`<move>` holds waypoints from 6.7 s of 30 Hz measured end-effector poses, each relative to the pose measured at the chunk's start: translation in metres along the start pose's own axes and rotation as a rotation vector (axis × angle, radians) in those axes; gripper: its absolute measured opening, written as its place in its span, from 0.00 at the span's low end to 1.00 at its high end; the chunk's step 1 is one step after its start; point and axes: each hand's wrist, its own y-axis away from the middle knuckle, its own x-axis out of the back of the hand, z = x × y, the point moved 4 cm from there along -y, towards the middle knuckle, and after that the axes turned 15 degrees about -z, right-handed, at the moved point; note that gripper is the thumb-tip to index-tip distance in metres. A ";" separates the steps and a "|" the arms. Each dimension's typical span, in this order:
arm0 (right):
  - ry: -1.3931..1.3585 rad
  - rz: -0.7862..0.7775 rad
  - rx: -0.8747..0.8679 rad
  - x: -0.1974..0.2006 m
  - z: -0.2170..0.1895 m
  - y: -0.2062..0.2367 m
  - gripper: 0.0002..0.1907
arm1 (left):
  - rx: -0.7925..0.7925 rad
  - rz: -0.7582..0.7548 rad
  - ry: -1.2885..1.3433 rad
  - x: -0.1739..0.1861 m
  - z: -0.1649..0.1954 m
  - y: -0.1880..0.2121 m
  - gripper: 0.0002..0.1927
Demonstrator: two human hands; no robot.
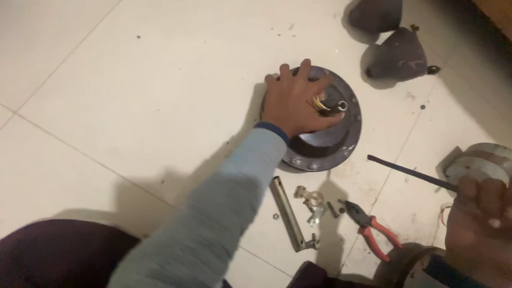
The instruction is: The person sits on the floor and assembles a circular electrical component. They insert a metal rod into the center, place washers and nuts around the perimeter, and tighten them using a screwdriver. The person handles the component, washers, nuts, and tools directly.
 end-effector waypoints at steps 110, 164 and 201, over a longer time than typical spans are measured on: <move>-0.241 0.422 0.166 -0.015 0.036 0.051 0.33 | 0.442 0.040 0.011 0.014 0.018 0.050 0.41; 0.086 -0.243 -0.232 -0.104 0.018 -0.045 0.36 | -0.403 -0.291 -0.219 0.036 0.000 0.004 0.34; 0.014 0.157 0.164 -0.028 0.038 0.007 0.34 | 0.198 -0.052 -0.003 0.034 -0.005 0.065 0.43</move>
